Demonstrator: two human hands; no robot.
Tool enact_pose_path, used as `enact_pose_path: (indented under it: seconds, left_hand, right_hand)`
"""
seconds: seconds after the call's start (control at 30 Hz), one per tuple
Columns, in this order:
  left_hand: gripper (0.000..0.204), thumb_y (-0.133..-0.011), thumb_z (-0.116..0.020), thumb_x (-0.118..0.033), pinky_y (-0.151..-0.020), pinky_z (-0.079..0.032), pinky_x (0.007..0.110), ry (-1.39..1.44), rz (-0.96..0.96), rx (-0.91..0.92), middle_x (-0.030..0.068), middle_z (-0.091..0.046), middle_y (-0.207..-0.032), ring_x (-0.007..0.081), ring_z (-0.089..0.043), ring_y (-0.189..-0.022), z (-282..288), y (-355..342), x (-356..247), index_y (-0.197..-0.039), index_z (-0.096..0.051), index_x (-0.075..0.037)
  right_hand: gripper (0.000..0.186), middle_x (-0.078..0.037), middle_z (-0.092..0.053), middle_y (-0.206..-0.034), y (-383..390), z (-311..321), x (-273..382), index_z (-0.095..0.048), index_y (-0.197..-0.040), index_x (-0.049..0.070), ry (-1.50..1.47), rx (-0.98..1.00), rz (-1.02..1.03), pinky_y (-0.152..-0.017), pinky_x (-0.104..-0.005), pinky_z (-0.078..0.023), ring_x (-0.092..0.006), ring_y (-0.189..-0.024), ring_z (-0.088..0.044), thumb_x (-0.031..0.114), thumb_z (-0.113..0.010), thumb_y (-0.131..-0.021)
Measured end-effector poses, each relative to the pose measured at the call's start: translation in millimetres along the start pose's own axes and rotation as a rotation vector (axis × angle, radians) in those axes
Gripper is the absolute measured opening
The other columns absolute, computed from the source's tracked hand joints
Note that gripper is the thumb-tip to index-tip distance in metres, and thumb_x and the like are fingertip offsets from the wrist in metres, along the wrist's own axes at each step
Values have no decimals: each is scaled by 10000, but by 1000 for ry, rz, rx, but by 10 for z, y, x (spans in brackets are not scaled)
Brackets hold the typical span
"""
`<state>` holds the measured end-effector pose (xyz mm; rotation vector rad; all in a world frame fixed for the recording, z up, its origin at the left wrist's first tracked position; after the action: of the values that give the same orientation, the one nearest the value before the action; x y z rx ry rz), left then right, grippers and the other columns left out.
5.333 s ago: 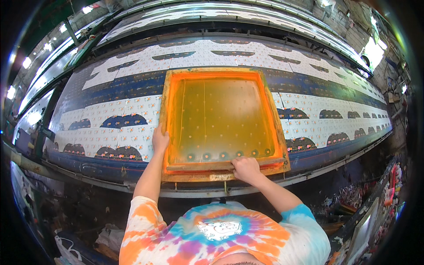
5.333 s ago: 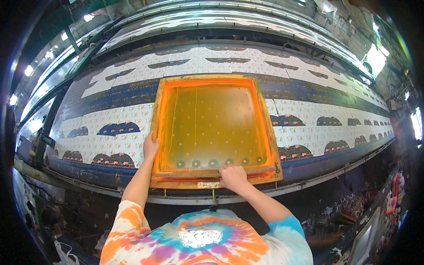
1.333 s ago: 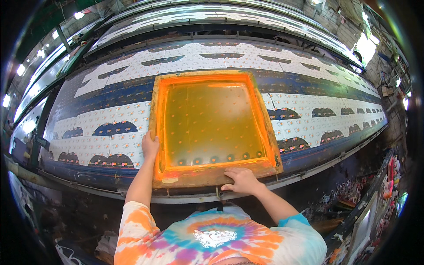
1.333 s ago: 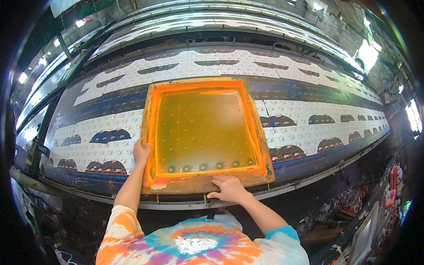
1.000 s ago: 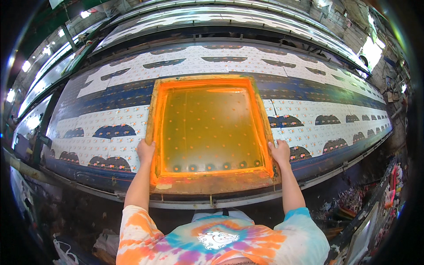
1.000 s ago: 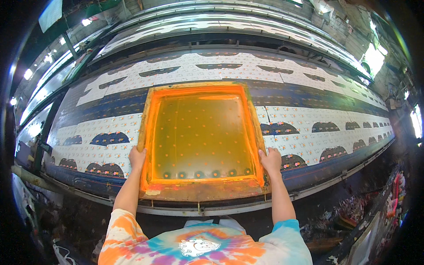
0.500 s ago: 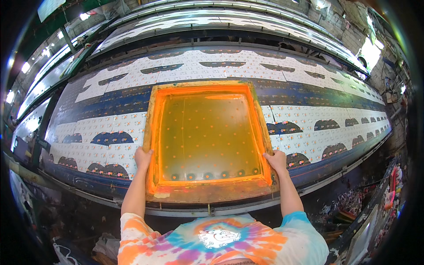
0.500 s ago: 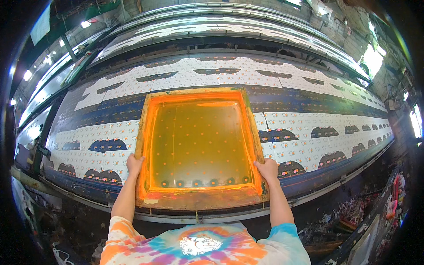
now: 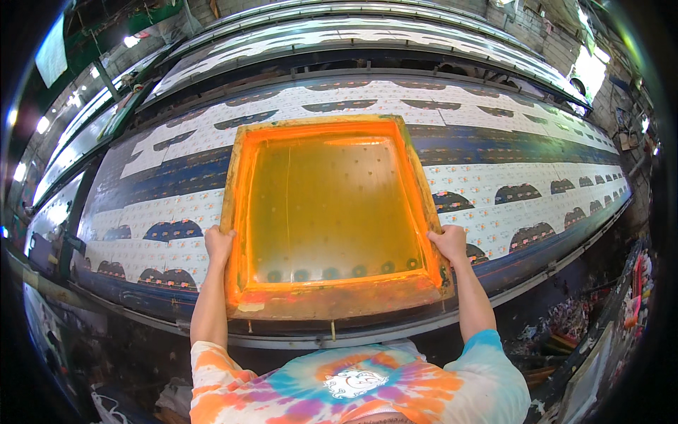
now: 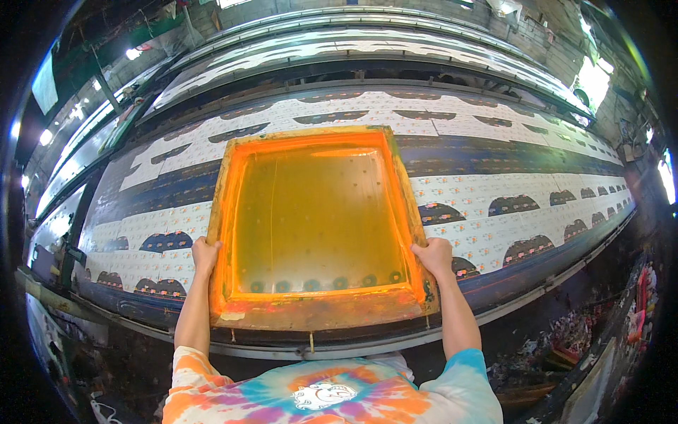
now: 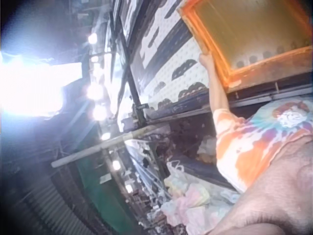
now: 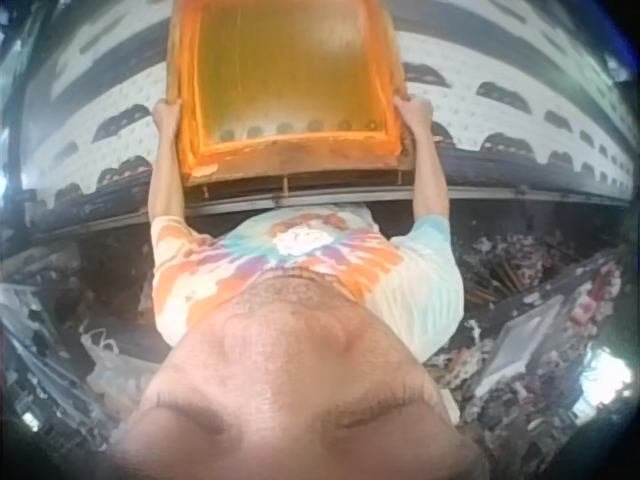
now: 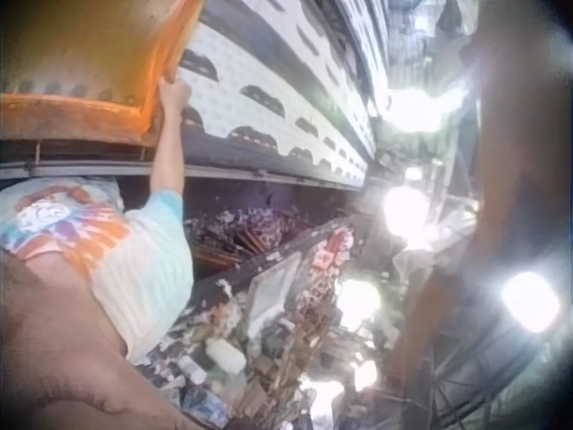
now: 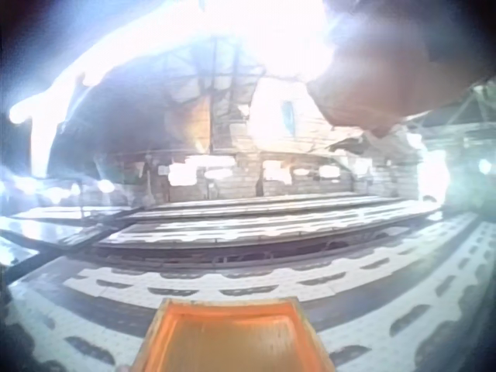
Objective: The person holds a screen-printing frame over a conveyor belt and repeatedly pulls a squeegee across the mesh to transfer ink onto moving fabric. The person maintains steady pressure and alignment while the fabric advances beneath the screen.
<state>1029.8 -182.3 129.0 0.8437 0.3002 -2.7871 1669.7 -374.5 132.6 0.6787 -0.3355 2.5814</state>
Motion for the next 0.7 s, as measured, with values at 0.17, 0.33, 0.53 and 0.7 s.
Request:
enact_pose_path:
  seconds: [0.17, 0.33, 0.53, 0.7]
  left_hand:
    - [415, -757, -840, -253, -797, -565, 481, 39, 1, 0, 295, -736, -910, 434, -733, -876, -361, 422, -847, -957, -715, 88]
    - [414, -768, -839, -264, -794, -567, 479, 21, -76, -69, 290, -739, -899, 428, -734, -869, -809, 931, -1540, -959, -720, 84]
    - [401, -771, -834, -275, -774, -566, 449, 17, -62, -55, 263, -743, -864, 385, -739, -825, -1133, 1600, -2470, -946, -731, 70]
    - [417, -778, -834, -292, -797, -564, 474, 44, -44, -4, 282, -739, -897, 419, -733, -868, -1424, 1781, -2792, -958, -727, 68]
  right_hand:
    - [458, -235, -690, -668, -286, 833, -527, -772, -777, -18, 36, -40, 34, -625, -453, -549, -362, -623, -705, 437, -804, -741]
    - [448, -222, -682, -654, -559, 1470, -1442, -767, -784, -18, 67, -73, 80, -620, -462, -535, -368, -615, -693, 426, -815, -742]
    - [450, -228, -679, -665, -681, 2126, -2213, -753, -774, -27, 35, -29, 37, -630, -478, -528, -370, -640, -693, 419, -814, -745]
    - [456, -218, -669, -647, -792, 2352, -2682, -745, -752, -27, 76, -62, 51, -627, -473, -521, -361, -626, -683, 423, -821, -749]
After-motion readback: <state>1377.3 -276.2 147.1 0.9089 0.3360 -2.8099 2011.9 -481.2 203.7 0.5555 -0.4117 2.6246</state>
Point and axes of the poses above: each hand's wrist, its own y-axis away from the middle knuckle, its own z-axis out of the back of the hand, x = y × z, the point moved 3 cm from there along -y, towards the middle knuckle
